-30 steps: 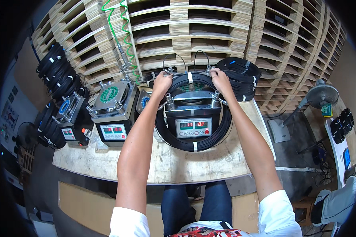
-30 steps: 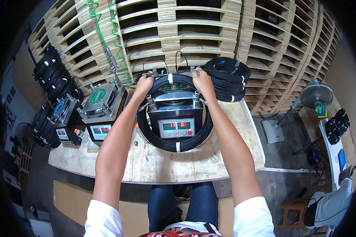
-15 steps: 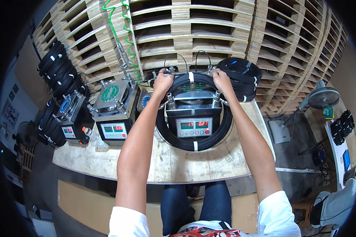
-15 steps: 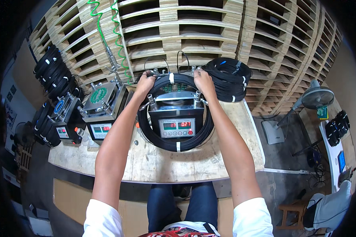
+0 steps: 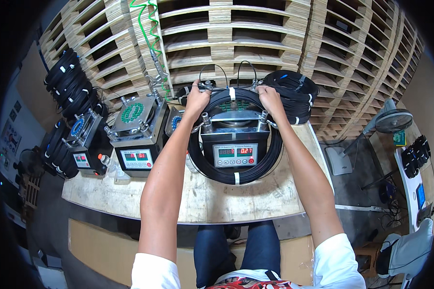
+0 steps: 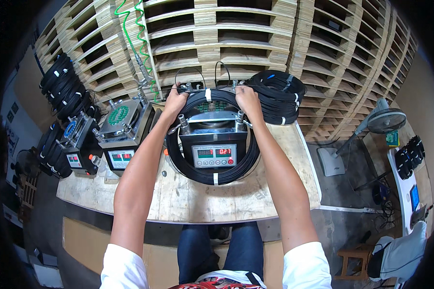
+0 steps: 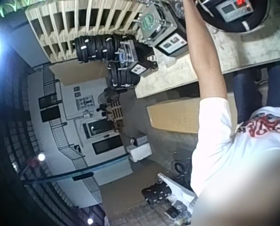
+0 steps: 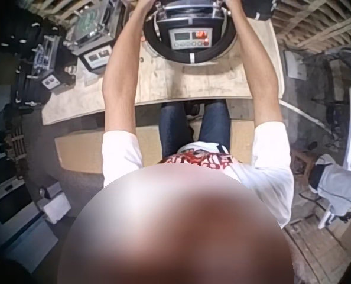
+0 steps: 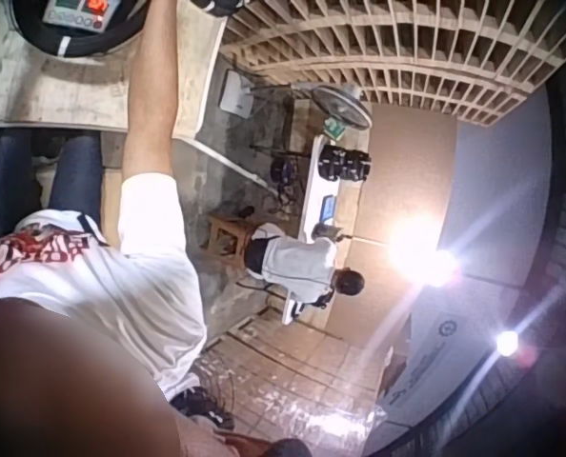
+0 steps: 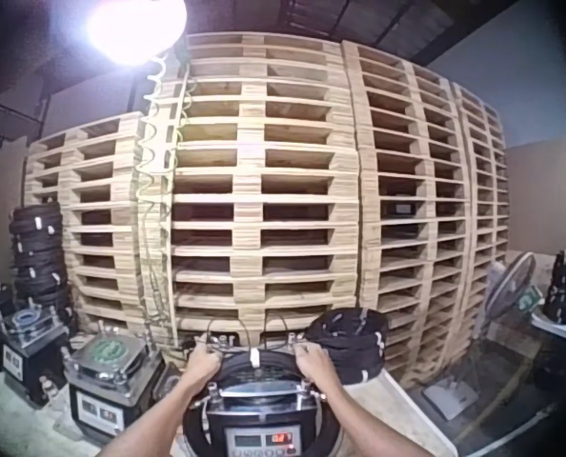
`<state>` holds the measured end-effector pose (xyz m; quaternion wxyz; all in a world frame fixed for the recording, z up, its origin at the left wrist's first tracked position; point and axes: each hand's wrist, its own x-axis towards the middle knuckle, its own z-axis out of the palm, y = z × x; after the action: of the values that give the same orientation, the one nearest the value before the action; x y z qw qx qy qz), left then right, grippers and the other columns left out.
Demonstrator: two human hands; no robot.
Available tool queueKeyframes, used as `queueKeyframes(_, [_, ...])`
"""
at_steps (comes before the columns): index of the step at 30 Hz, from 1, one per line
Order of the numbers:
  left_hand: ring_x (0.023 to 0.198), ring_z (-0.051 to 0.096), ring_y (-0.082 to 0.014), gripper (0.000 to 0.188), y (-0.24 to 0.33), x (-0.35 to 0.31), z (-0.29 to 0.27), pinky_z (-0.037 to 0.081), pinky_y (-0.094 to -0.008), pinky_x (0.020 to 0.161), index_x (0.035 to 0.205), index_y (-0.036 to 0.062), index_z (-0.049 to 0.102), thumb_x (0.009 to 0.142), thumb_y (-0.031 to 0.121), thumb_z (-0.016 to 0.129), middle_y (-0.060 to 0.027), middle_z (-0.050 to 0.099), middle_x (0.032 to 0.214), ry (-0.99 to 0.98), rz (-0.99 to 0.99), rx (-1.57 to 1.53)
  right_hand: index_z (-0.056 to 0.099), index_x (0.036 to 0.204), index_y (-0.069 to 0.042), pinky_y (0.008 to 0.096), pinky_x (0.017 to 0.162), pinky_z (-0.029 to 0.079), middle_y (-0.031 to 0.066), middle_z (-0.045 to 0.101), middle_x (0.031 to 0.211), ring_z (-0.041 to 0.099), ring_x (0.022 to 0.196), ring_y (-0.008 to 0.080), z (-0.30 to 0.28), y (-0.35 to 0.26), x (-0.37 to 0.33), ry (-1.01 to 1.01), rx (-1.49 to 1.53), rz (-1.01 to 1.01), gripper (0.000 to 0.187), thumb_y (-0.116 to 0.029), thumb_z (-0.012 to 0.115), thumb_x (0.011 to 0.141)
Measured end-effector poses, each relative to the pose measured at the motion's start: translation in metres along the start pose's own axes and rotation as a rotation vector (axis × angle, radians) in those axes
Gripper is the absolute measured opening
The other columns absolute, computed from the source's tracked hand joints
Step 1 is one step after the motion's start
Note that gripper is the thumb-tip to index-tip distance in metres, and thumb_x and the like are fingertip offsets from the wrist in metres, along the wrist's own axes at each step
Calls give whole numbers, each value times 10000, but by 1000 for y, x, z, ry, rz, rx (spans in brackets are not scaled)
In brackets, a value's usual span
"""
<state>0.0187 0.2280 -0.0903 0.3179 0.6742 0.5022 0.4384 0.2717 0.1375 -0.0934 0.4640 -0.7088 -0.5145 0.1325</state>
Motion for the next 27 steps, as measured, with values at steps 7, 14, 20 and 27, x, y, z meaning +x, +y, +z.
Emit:
queueKeyframes(7, [1199,592,-390,753,-5,7,1,443,-409,1021,1494,39,377,830,280,638,-284,626,1236,4,-24,32,709,1143,-44,372,985,458,204,696,1145,629,1144,356,5,4,4,30,72,-82,374,-237,451,953])
queueKeyframes(14, [1015,650,-335,795,3,0,-3,486,-403,917,1518,57,341,803,205,656,-221,676,1044,15,94,35,713,1119,-40,389,956,480,195,707,1105,657,1079,359,5,3,1,104,55,-137,340,-195,468,942])
queueKeyframes(20, [1091,622,-353,815,15,-7,-7,470,-404,955,1533,65,310,808,196,658,-258,639,1152,-96,12,-31,713,1152,-87,416,982,471,222,671,1175,610,1148,399,-2,2,1,16,34,-75,364,-279,489,937])
queueKeyframes(27, [1263,520,-437,736,3,1,2,401,-433,1081,1497,82,386,857,360,619,-318,560,1313,13,-22,117,714,1144,-65,413,988,466,226,672,1173,614,1148,396,0,-2,-1,-9,78,-93,378,-280,480,940])
